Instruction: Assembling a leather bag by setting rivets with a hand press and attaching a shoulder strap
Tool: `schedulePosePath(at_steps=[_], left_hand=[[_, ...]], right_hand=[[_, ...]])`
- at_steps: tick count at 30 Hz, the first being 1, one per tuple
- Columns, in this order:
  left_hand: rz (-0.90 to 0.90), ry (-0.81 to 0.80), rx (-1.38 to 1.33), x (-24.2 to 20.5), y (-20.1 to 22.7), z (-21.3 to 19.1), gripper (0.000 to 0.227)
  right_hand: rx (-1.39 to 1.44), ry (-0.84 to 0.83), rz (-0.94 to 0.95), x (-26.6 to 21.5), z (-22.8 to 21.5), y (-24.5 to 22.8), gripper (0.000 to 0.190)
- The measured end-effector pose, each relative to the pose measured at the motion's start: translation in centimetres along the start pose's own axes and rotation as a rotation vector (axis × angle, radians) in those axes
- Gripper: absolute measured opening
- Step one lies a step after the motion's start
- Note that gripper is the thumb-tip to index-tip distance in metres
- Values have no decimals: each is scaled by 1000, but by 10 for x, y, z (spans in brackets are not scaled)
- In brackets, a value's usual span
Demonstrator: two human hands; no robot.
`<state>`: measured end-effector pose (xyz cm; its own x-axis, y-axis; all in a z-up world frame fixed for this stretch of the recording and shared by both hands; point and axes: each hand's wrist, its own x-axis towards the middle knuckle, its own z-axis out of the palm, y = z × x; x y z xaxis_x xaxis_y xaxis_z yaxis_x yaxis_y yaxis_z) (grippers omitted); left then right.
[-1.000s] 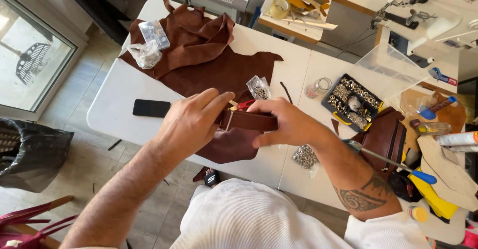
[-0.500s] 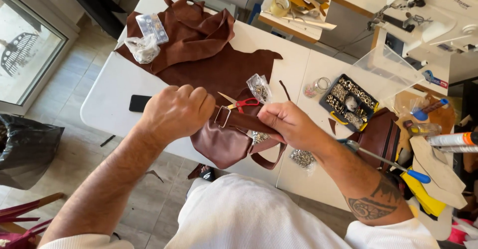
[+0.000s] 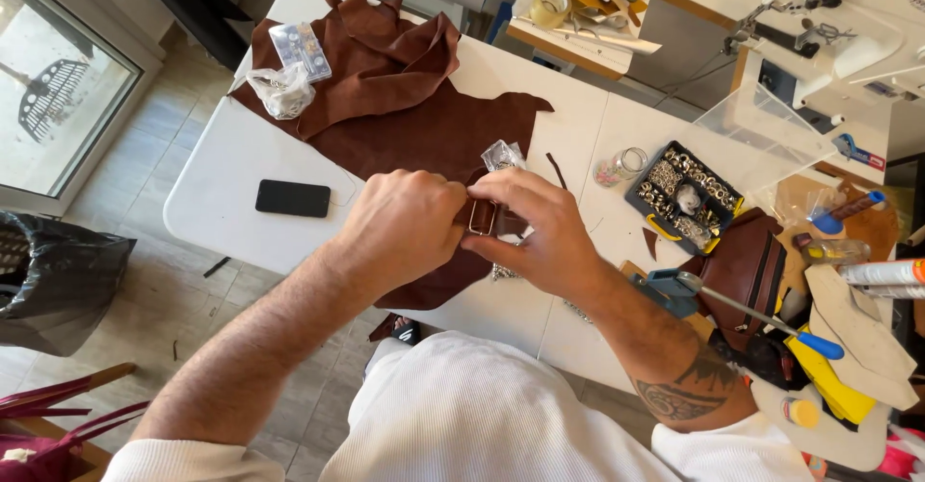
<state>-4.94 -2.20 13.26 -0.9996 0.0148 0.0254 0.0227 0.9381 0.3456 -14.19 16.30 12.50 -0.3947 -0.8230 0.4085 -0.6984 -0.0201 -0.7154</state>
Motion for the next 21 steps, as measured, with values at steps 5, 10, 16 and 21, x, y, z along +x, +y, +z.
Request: schedulePosePath(at_steps=[5, 10, 16, 21], left_hand=[[6, 31, -142, 1, 12, -26, 16], [-22, 58, -526, -5, 12, -45, 23], [-15, 116, -1032, -4, 8, -39, 21], [42, 160, -891, -12, 9, -45, 12]], right_hand=[[97, 2, 65, 2, -14, 10, 49], [372, -21, 147, 13, -38, 38, 48], [176, -185, 7, 33, -54, 5, 39], [-26, -222, -121, 36, -54, -6, 29]])
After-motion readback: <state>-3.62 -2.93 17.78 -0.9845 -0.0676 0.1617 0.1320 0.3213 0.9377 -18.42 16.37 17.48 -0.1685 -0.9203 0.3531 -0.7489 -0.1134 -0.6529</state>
